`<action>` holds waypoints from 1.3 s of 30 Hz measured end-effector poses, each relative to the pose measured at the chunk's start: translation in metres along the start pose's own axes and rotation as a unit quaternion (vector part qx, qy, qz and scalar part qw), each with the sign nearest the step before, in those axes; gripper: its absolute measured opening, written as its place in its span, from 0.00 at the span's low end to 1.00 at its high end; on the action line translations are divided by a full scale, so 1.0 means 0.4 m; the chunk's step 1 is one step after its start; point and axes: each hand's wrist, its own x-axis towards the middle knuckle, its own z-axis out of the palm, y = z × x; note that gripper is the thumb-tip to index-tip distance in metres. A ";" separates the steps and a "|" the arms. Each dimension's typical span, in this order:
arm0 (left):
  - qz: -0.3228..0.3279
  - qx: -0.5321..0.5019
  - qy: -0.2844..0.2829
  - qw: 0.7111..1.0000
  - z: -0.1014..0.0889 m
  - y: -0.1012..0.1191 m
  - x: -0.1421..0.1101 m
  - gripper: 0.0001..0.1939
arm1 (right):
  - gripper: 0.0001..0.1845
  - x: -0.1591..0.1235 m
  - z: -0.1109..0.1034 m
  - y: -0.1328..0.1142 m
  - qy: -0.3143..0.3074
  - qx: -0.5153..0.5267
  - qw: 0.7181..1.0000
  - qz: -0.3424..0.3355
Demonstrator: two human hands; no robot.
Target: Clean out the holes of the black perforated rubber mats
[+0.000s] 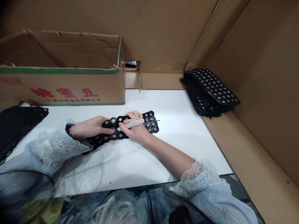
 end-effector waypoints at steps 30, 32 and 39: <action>0.065 -0.349 -0.003 0.935 0.049 0.016 0.021 0.12 | 0.17 0.005 -0.046 0.000 0.060 -0.261 0.963 -0.044; 0.062 -0.310 -0.035 0.948 0.045 0.028 0.026 0.11 | 0.17 -0.006 -0.065 -0.002 0.041 -0.224 0.974 -0.016; 0.083 -0.013 0.023 0.996 0.033 0.045 0.048 0.14 | 0.19 -0.018 -0.090 0.048 -0.022 -0.035 0.999 0.028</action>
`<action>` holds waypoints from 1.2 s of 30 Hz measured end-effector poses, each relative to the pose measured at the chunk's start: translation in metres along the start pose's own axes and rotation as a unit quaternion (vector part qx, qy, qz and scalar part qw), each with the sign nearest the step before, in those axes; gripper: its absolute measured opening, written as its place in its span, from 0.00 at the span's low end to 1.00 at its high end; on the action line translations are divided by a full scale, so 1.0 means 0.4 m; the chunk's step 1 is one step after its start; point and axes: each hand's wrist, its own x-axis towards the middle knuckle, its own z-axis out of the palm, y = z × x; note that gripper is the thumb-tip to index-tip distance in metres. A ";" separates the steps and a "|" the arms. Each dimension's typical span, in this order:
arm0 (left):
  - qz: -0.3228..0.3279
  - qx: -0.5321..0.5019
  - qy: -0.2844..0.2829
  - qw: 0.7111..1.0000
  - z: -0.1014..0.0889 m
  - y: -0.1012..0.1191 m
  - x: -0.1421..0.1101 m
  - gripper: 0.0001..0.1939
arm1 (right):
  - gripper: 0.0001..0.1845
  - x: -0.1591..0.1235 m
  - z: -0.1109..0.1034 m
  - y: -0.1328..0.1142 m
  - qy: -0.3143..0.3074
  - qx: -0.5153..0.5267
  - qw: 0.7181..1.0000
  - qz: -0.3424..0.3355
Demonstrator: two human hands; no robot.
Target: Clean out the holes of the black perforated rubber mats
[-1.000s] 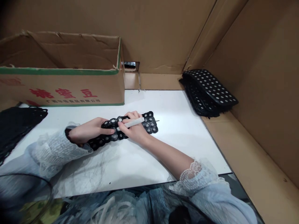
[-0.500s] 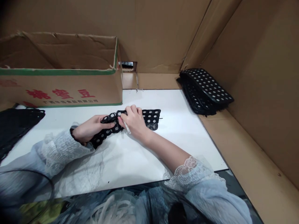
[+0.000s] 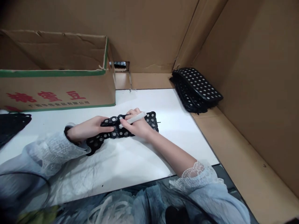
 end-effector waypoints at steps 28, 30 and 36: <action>0.155 0.443 0.080 0.880 0.028 -0.014 -0.034 0.16 | 0.09 0.043 0.082 -0.011 0.111 0.268 0.937 0.193; 0.164 0.474 0.085 0.861 0.039 -0.014 -0.032 0.12 | 0.09 0.038 0.096 -0.007 0.127 0.256 0.942 0.174; 0.245 0.554 0.104 0.789 0.037 -0.048 -0.012 0.14 | 0.05 0.031 0.096 -0.011 0.107 0.197 0.965 0.135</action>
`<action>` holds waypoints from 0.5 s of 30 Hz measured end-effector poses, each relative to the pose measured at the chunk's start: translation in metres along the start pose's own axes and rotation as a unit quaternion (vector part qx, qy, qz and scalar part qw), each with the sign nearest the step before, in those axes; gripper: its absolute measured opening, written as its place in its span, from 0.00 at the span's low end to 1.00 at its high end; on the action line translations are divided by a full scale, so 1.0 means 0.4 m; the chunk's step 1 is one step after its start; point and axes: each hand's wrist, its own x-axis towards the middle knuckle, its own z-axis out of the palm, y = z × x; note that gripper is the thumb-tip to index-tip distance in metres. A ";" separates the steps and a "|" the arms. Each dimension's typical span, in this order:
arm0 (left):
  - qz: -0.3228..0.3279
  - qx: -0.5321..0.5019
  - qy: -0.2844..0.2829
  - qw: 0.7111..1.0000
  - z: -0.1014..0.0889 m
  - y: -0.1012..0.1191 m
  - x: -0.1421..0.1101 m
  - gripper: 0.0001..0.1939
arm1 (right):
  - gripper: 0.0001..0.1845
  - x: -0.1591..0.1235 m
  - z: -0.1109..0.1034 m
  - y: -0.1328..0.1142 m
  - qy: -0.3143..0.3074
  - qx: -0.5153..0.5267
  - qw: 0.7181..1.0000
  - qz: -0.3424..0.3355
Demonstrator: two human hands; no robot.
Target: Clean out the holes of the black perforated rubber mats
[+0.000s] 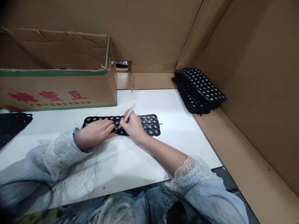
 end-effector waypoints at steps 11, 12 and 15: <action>-0.129 -0.026 0.020 0.991 -0.007 0.038 0.014 0.08 | 0.10 0.016 0.002 0.008 0.006 -0.032 0.999 0.010; -0.119 -0.036 0.016 0.992 -0.008 0.034 0.015 0.08 | 0.13 0.021 0.003 0.009 0.012 -0.041 0.999 0.014; -0.106 -0.059 -0.009 0.993 -0.012 0.018 0.017 0.07 | 0.16 0.035 0.005 0.008 0.014 -0.077 0.997 0.015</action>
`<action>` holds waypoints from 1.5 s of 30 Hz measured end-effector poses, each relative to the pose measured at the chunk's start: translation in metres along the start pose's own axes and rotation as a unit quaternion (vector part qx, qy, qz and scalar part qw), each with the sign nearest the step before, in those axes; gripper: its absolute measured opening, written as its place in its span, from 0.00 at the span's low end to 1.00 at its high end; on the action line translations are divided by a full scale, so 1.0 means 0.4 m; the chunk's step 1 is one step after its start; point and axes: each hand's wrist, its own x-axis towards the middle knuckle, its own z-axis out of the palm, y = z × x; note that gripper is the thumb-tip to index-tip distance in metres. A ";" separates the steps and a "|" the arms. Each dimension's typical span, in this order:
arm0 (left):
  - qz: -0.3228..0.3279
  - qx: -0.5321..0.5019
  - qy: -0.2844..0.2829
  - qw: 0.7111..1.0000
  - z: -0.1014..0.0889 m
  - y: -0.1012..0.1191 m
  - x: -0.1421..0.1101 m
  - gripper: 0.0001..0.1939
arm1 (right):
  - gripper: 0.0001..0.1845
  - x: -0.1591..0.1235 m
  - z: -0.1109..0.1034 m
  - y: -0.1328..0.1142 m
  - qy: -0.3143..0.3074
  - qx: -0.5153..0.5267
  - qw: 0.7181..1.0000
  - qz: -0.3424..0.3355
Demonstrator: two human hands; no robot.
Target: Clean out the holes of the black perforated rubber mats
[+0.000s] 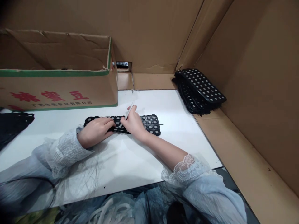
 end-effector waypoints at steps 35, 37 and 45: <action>-0.012 0.065 0.125 0.990 0.029 0.001 -0.007 0.06 | 0.13 -0.028 0.026 -0.015 -0.010 -0.014 0.999 -0.029; 0.033 0.063 0.099 0.993 0.020 -0.014 -0.018 0.07 | 0.12 -0.030 0.024 -0.013 0.008 0.046 0.999 -0.017; 0.156 0.045 0.154 0.975 0.029 -0.038 -0.029 0.12 | 0.12 -0.062 0.014 -0.021 0.046 0.116 0.992 0.033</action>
